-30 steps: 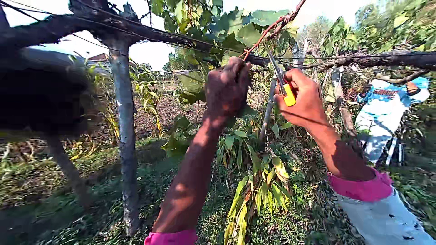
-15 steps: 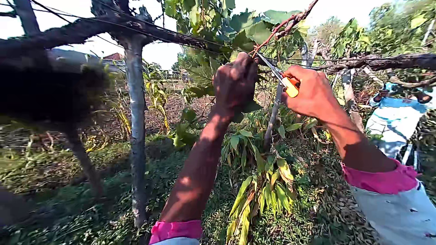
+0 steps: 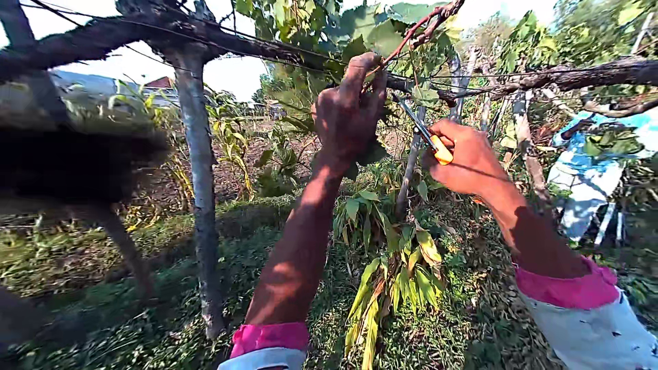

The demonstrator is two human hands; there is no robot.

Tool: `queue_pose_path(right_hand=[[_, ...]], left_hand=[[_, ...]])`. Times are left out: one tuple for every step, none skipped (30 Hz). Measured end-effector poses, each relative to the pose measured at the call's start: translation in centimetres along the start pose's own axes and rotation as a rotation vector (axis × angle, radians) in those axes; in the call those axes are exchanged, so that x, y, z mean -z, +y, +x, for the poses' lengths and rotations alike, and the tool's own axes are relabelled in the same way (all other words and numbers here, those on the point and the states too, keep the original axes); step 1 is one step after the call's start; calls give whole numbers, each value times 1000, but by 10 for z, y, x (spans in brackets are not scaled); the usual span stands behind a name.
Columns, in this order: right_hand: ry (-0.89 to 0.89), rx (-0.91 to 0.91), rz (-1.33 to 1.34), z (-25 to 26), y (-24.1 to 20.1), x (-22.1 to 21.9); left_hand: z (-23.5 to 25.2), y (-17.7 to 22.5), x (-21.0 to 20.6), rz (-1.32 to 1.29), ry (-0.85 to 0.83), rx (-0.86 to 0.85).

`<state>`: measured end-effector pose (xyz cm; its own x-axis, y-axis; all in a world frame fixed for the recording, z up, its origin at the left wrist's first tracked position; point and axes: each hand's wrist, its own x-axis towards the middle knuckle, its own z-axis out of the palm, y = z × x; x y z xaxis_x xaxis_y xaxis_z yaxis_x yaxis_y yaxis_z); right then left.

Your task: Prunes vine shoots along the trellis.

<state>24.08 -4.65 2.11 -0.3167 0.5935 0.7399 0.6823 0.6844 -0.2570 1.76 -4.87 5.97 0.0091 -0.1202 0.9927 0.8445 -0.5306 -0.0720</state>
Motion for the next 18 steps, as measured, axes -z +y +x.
queue_pose_path(right_hand=[[3,7,11,0,1,0],[-1,10,14,1,1,0],[-5,10,17,2,0,0],[-1,18,20,3,0,0],[4,27,26,3,-1,0],[6,38,41,2,-2,1],[9,49,60,2,-3,1],[17,65,80,3,-2,1],[21,79,93,5,-2,2],[23,85,86,9,-2,3],[26,90,75,14,-3,5],[27,94,60,19,-4,8],[24,94,32,23,-6,11],[21,98,-8,26,-7,14],[25,107,-44,30,-9,16],[30,118,-73,32,-10,18],[38,127,-93,34,-12,20],[51,136,-104,35,-14,21]], left_hand=[[-1,-1,-1,-4,3,-9],[-2,-3,-1,-14,10,-14],[-2,-3,-2,-38,17,-14],[-2,-4,-3,-55,25,-9],[-2,-4,-4,-80,24,-4],[-3,-3,-5,-110,13,15],[-3,-3,-6,-123,-2,49],[-3,-2,-7,-131,-15,88],[-3,1,-6,-131,-39,135],[-3,4,-4,-119,-74,181],[-3,6,-3,-105,-96,210],[-3,8,-2,-92,-105,217],[-3,8,-3,-79,-97,204],[-4,8,-4,-71,-82,181],[-4,8,-5,-61,-65,165],[-4,8,-5,-54,-56,159],[-3,9,-5,-47,-60,159],[-3,9,-5,-43,-72,165]])
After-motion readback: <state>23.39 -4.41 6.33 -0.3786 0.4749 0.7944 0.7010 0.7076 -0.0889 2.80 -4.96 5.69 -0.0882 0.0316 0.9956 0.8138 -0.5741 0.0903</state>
